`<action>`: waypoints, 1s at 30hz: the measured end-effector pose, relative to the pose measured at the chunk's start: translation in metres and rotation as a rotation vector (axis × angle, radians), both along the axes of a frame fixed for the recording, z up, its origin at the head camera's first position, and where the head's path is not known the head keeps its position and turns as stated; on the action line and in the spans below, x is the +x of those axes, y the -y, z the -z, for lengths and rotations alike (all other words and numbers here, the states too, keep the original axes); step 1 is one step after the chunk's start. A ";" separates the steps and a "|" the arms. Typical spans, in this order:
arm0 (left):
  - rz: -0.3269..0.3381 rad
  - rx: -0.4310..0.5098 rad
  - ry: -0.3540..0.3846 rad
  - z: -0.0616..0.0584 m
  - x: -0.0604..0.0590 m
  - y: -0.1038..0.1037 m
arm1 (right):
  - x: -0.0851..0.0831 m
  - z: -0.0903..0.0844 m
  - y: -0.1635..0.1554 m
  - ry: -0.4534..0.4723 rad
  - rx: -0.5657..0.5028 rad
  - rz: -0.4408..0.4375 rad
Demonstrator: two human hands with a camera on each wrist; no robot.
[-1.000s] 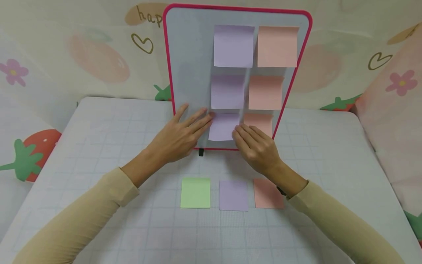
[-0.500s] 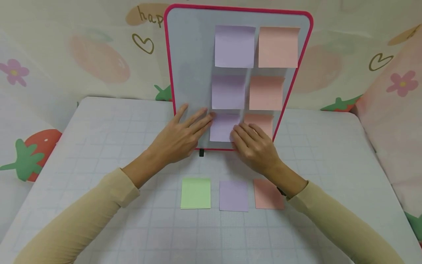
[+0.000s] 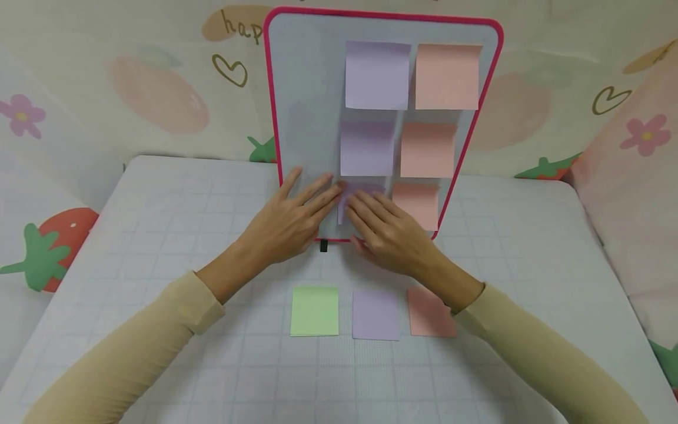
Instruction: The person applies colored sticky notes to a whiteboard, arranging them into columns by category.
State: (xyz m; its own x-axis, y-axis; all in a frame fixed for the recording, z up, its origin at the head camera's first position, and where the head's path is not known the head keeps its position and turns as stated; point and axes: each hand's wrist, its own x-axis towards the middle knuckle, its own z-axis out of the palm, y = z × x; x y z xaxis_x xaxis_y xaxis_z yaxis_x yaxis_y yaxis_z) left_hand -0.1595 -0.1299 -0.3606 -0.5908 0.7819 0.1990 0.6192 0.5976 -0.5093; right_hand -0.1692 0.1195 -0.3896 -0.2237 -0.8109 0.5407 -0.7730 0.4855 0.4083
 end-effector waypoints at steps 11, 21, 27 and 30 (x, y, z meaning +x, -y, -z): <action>0.001 -0.003 -0.002 0.000 0.000 0.001 | -0.007 -0.004 0.006 -0.015 0.064 0.058; 0.001 0.002 0.004 0.000 -0.001 0.001 | -0.007 -0.005 -0.006 -0.030 0.049 0.073; 0.000 0.010 0.020 0.000 0.000 0.000 | -0.003 -0.006 -0.019 -0.022 0.037 0.108; -0.005 0.005 0.020 0.000 0.000 0.000 | -0.001 -0.005 -0.025 -0.009 0.022 0.117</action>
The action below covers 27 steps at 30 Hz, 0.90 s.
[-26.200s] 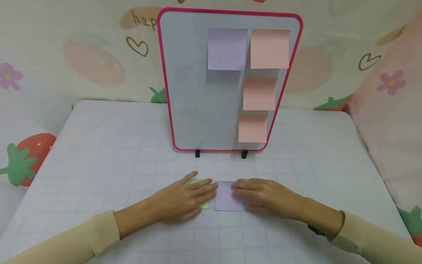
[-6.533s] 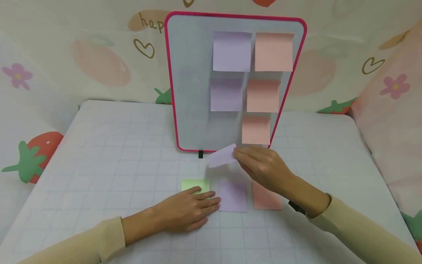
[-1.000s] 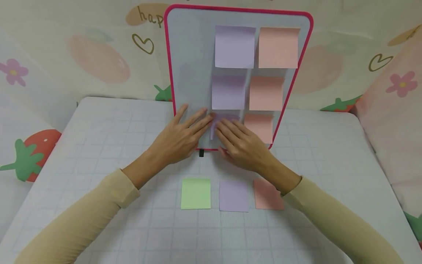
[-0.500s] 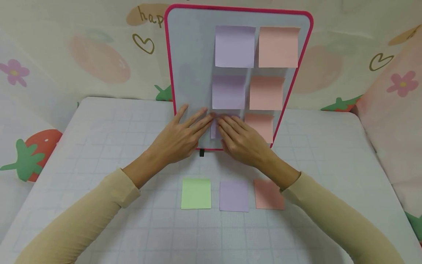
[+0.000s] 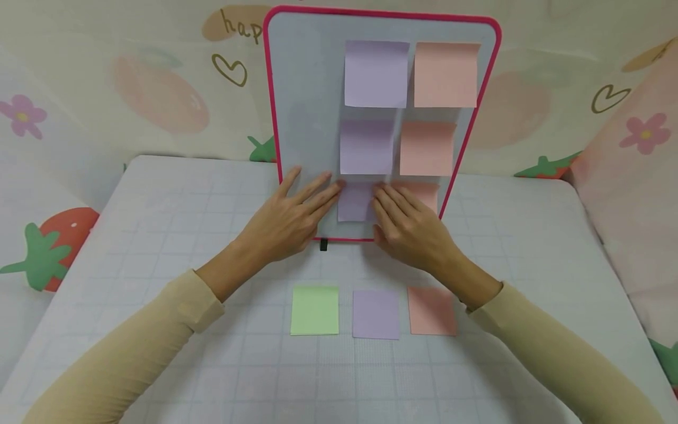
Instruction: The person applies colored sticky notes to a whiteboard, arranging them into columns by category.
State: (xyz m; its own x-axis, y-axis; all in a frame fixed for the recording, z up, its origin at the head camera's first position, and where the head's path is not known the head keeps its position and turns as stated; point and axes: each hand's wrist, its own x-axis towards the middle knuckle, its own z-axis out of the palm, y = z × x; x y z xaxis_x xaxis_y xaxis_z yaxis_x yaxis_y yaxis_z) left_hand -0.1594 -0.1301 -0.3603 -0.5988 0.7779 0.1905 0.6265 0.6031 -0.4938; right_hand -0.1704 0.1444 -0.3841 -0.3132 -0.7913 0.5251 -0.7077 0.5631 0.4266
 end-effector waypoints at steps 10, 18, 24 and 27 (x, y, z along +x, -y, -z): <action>0.016 -0.002 -0.021 0.000 0.001 -0.002 | 0.002 0.001 0.006 -0.019 0.019 -0.029; 0.008 -0.024 -0.029 -0.001 0.000 -0.004 | 0.002 0.002 0.013 0.019 0.055 0.004; 0.010 -0.001 -0.011 -0.001 0.001 -0.001 | 0.003 0.002 0.005 0.011 0.023 0.037; 0.005 0.001 -0.005 -0.001 0.001 0.001 | 0.003 0.002 0.001 0.009 0.012 0.038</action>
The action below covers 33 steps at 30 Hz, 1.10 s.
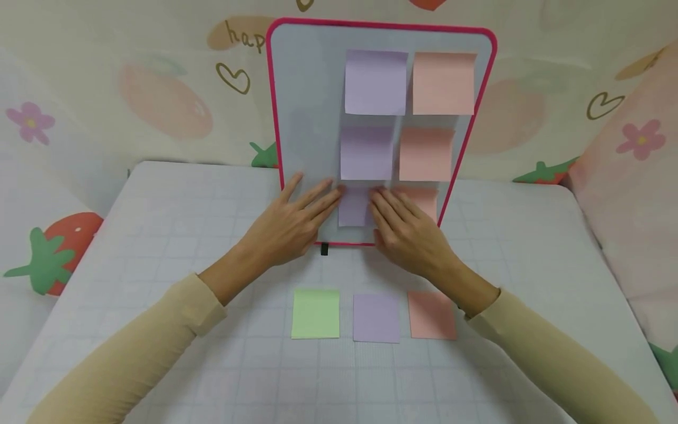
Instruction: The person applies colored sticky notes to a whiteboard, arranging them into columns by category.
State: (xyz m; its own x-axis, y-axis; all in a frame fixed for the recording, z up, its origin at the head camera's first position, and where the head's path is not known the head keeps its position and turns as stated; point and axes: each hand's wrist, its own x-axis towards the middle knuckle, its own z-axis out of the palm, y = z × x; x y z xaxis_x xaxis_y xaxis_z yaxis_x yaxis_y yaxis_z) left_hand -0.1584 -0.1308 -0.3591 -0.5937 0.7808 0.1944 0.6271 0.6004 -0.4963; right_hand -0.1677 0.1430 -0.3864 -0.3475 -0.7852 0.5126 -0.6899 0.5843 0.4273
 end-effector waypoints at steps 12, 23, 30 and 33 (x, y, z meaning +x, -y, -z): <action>0.001 0.018 0.010 0.002 0.001 0.004 | 0.002 0.001 -0.005 0.037 0.000 0.009; 0.008 0.034 0.029 0.001 0.006 0.007 | 0.010 0.000 0.002 0.032 -0.013 -0.005; 0.037 0.133 0.120 0.007 0.026 0.024 | 0.028 0.000 0.009 0.137 -0.055 -0.040; 0.042 0.162 0.165 0.010 0.037 0.030 | 0.037 0.002 0.013 0.175 -0.054 -0.063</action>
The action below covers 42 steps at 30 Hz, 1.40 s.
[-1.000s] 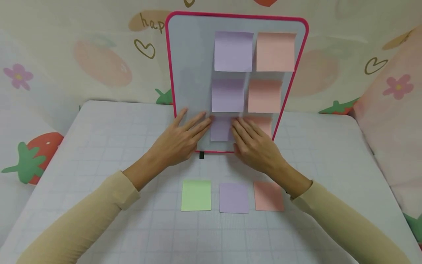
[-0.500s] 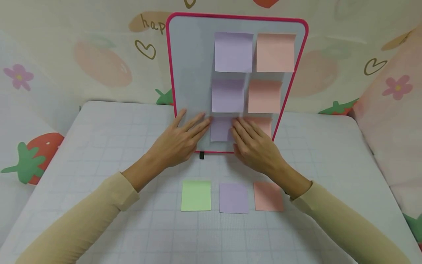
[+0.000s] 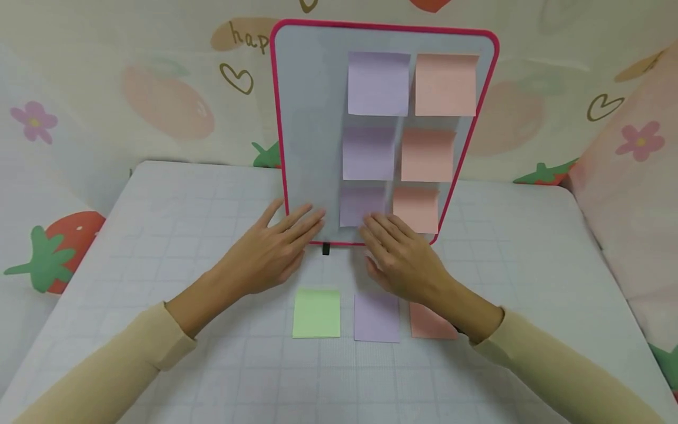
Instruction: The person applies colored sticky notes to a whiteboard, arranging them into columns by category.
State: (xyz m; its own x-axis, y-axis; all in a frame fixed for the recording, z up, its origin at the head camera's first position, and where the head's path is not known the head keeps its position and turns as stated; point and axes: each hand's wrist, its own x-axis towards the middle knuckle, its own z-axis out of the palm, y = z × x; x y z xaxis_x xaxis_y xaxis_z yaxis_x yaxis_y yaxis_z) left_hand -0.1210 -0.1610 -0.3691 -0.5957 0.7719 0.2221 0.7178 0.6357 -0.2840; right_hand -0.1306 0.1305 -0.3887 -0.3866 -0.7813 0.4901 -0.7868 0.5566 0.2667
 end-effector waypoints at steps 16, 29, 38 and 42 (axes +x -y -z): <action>0.073 -0.021 0.211 0.031 0.058 0.026 | 0.041 0.016 0.012 0.311 0.083 -0.137; 0.174 -0.013 0.267 0.054 0.081 0.042 | 0.063 0.031 0.023 0.478 0.144 -0.232; 0.182 -0.014 0.268 0.054 0.085 0.044 | 0.065 0.035 0.028 0.529 0.207 -0.224; 0.179 -0.014 0.276 0.056 0.086 0.046 | 0.064 0.034 0.029 0.544 0.218 -0.219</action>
